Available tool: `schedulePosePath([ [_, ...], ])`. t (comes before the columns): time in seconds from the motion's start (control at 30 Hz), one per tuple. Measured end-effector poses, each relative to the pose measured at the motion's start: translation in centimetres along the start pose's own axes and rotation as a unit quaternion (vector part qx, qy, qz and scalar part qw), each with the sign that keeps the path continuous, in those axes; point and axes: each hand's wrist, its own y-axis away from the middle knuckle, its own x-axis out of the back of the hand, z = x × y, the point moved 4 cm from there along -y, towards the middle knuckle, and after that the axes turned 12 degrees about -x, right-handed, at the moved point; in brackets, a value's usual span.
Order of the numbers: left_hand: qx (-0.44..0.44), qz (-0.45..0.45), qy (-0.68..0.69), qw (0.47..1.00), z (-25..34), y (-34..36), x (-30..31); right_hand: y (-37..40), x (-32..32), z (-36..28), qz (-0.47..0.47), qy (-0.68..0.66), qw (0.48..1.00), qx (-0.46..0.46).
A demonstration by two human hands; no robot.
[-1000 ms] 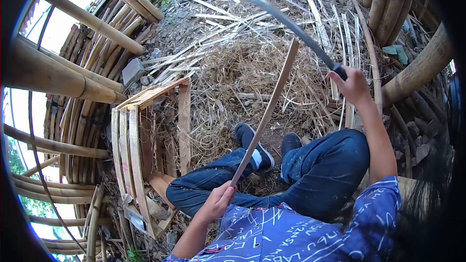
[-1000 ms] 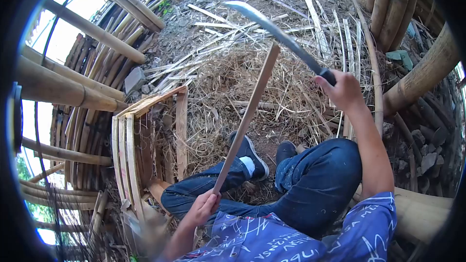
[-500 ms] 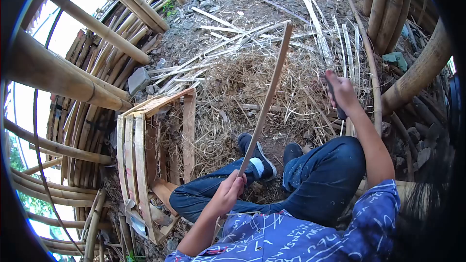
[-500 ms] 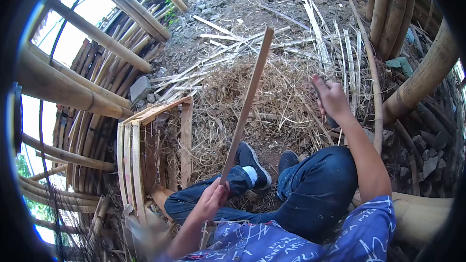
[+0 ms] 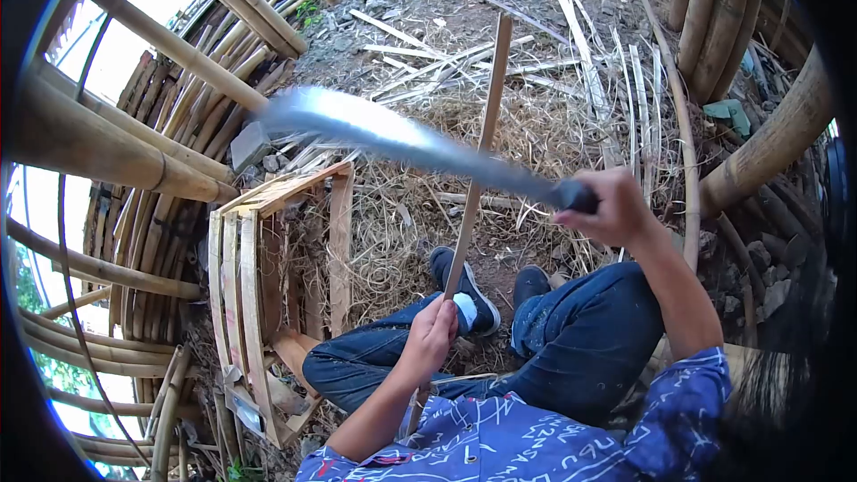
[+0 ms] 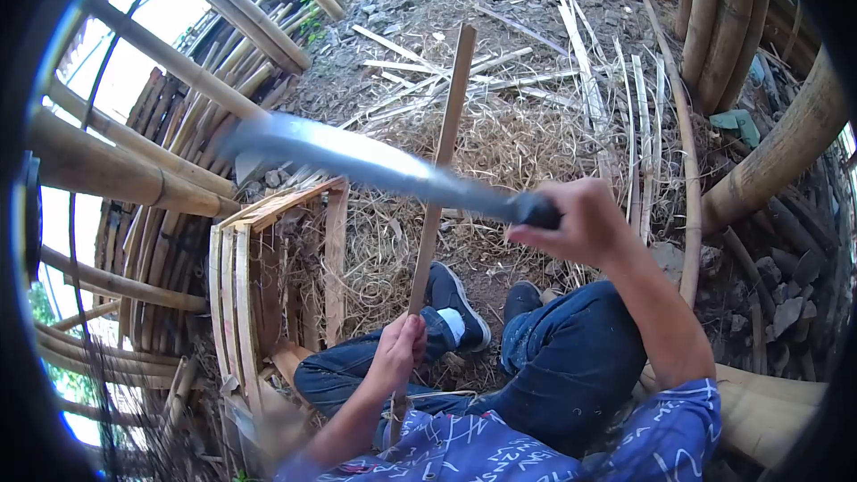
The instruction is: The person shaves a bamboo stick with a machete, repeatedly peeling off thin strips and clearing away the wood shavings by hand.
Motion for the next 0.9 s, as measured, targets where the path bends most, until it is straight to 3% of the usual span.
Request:
schedulePosePath([
  [0.07, -0.003, 0.019, -0.04, 0.999, 0.3, 0.1, -0.2, -0.1, -1.7, -1.5, -0.081, 0.085, 0.993, -0.001],
  [0.2, -0.063, 0.036, -0.086, 0.994, 0.3, 0.5, -0.1, -0.6, -3.9, -1.5, -0.1, 0.161, 0.981, 0.035],
  [0.4, -0.106, 0.044, -0.208, 0.971, 1.1, 0.7, -0.1, -0.5, -2.8, -1.5, -0.031, 0.204, 0.975, 0.084],
  [0.53, -0.087, 0.038, -0.261, 0.961, 0.3, 2.3, 0.2, -0.8, -1.1, 2.2, 0.023, 0.2, 0.979, -0.008],
  [0.67, -0.053, 0.014, -0.265, 0.963, -2.4, 5.9, 1.5, -0.8, 1.3, 7.8, 0.104, 0.176, 0.953, -0.225],
  [0.8, -0.083, 0.038, -0.267, 0.959, -1.5, 7.2, 2.4, 0.1, 2.3, 8.7, 0.138, 0.115, 0.958, -0.225],
  [0.9, -0.051, 0.042, -0.252, 0.965, -0.4, 5.4, 2.6, 0.2, 2.5, 5.9, 0.158, 0.125, 0.96, -0.195],
])
